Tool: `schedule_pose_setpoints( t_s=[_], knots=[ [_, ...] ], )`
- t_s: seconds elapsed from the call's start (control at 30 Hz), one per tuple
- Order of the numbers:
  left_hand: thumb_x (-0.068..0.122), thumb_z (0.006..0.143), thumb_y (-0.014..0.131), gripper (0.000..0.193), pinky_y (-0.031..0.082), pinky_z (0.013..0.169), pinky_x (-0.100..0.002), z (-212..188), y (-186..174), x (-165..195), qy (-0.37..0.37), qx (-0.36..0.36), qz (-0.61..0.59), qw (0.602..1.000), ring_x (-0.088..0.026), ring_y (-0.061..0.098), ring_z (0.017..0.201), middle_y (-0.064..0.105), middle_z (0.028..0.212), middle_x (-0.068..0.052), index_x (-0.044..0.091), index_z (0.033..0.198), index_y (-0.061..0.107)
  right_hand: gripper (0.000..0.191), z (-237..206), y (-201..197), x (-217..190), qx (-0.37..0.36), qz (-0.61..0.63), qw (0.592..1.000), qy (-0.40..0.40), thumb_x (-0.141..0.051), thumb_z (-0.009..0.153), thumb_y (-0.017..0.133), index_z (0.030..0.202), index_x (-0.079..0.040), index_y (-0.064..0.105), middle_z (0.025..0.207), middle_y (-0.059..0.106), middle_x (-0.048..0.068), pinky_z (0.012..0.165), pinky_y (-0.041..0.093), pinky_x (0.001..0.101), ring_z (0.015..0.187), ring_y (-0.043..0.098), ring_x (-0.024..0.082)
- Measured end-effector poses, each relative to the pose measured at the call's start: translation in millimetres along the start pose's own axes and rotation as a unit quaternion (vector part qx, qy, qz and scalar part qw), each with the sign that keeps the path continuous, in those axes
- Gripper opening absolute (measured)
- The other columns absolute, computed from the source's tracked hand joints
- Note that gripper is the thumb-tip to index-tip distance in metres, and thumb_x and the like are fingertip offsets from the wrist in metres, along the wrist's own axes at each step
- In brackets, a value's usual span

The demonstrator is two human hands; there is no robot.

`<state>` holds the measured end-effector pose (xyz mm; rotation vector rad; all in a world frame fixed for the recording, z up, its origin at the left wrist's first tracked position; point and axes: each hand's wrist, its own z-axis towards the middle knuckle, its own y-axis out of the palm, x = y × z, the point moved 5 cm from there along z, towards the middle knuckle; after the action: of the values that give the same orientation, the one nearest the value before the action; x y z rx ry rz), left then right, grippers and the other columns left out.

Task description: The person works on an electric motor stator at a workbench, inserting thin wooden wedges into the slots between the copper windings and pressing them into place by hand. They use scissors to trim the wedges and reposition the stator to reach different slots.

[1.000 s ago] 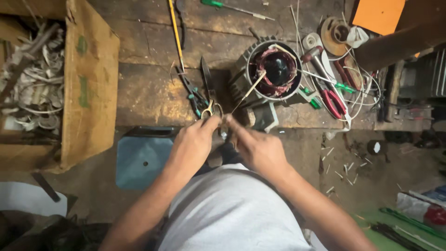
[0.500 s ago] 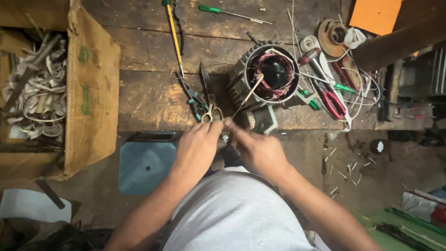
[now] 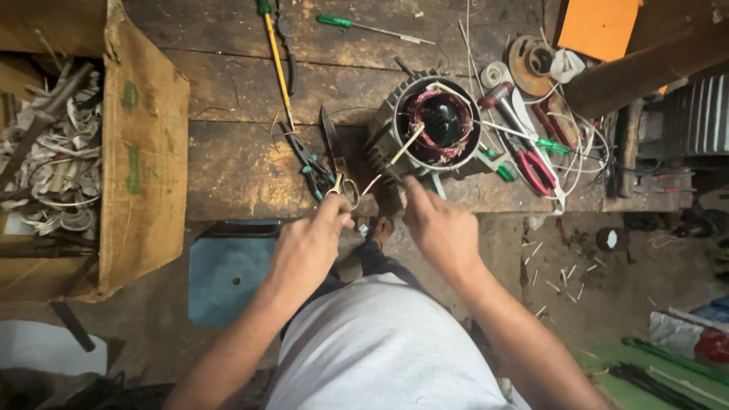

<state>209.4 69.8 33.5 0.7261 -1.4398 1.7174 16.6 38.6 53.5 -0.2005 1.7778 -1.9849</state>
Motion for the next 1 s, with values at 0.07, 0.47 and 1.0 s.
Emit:
schedule_pose_setpoints(
  t_s=[0.07, 0.47, 1.0],
  knots=[
    [0.018, 0.102, 0.061, 0.01, 0.055, 0.052, -0.046, 1, 2, -1, -0.032, -0.019, 0.05, 0.998, -0.034, 0.073, 0.066, 0.074, 0.074, -0.013, 0.012, 0.11, 0.058, 0.047, -1, 5, 0, -0.006, 0.015, 0.998, -0.058, -0.013, 0.086, 0.069, 0.132, -0.006, 0.061, 0.078, 0.069, 0.011, 0.05, 0.051, 0.0423, 0.06, 0.067, 0.03],
    [0.021, 0.1, 0.059, 0.027, 0.053, 0.058, -0.05, -8, 58, -32, -0.069, -0.112, 0.113, 0.985, -0.04, 0.07, 0.067, 0.072, 0.073, -0.021, 0.002, 0.117, 0.052, 0.017, -8, 10, 2, -0.083, 0.111, 0.99, -0.032, -0.021, 0.089, 0.072, 0.101, -0.011, 0.065, 0.073, 0.069, 0.015, 0.055, 0.053, 0.0477, 0.062, 0.068, 0.036],
    [0.0, 0.094, 0.054, 0.026, 0.062, 0.065, -0.043, 6, 11, -17, -0.082, -0.05, -0.029, 0.995, -0.028, 0.078, 0.075, 0.076, 0.095, -0.016, 0.01, 0.117, 0.063, 0.051, -3, 1, -3, -0.021, -0.021, 0.998, -0.053, -0.011, 0.086, 0.065, 0.136, -0.004, 0.063, 0.073, 0.066, 0.009, 0.047, 0.05, 0.0417, 0.057, 0.066, 0.028]
  ],
)
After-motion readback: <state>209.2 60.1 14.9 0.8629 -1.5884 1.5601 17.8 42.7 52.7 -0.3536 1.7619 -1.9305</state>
